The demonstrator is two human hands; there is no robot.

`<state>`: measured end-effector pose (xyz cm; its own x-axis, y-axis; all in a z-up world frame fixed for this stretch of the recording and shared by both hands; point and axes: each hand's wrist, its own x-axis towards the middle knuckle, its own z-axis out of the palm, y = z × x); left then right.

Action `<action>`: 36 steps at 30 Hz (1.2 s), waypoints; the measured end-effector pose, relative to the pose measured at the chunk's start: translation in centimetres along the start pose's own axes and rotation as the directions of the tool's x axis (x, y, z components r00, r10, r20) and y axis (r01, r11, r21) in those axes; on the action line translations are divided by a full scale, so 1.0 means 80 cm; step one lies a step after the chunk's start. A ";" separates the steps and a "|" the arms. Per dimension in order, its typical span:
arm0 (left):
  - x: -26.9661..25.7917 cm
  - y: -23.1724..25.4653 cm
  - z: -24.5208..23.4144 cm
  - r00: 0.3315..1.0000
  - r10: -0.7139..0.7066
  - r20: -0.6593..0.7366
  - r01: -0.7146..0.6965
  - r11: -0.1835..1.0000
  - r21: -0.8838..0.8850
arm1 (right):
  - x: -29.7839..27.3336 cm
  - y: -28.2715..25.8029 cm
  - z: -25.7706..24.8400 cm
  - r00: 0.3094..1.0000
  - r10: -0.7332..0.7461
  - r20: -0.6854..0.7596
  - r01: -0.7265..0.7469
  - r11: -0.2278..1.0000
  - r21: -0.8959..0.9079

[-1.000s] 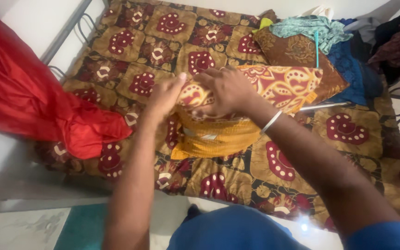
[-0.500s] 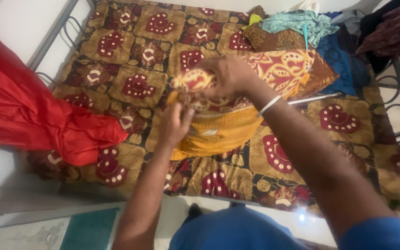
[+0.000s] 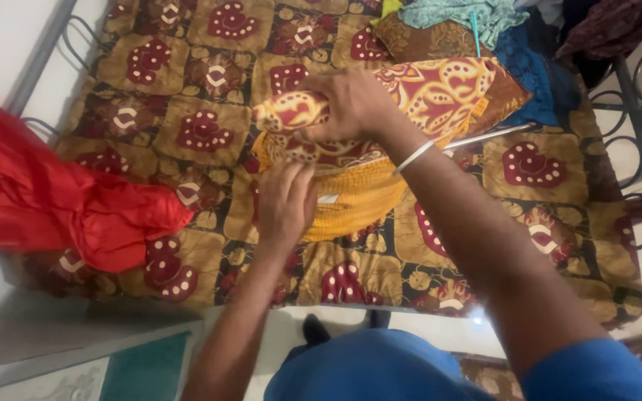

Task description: The person uses a long-handled brush to repeatedly hit and sweep a yellow pillow on a bed. They then flip the pillow over and continue brushing the other side before folding the pillow in half.

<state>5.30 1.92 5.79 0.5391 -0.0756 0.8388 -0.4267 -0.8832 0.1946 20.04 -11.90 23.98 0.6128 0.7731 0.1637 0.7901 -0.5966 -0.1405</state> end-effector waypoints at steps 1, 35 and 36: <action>0.014 -0.003 -0.003 0.999 -0.018 0.050 0.018 1.000 0.001 | 0.000 0.002 0.000 1.000 0.000 -0.019 0.000 0.999 0.036; 0.153 0.033 -0.056 1.000 -0.017 0.020 0.018 0.997 -0.075 | -0.053 -0.014 0.030 0.932 -0.047 -0.360 0.052 0.999 0.004; 0.166 0.037 -0.061 0.992 -0.066 0.112 0.069 0.997 -0.024 | -0.058 -0.008 0.029 0.934 -0.045 -0.354 0.056 0.998 0.021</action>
<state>7.67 0.59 19.97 0.6440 -0.0690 0.7619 -0.4058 -0.8751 0.2637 16.68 -14.58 21.07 0.5410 0.6725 0.5050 0.8226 -0.5481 -0.1513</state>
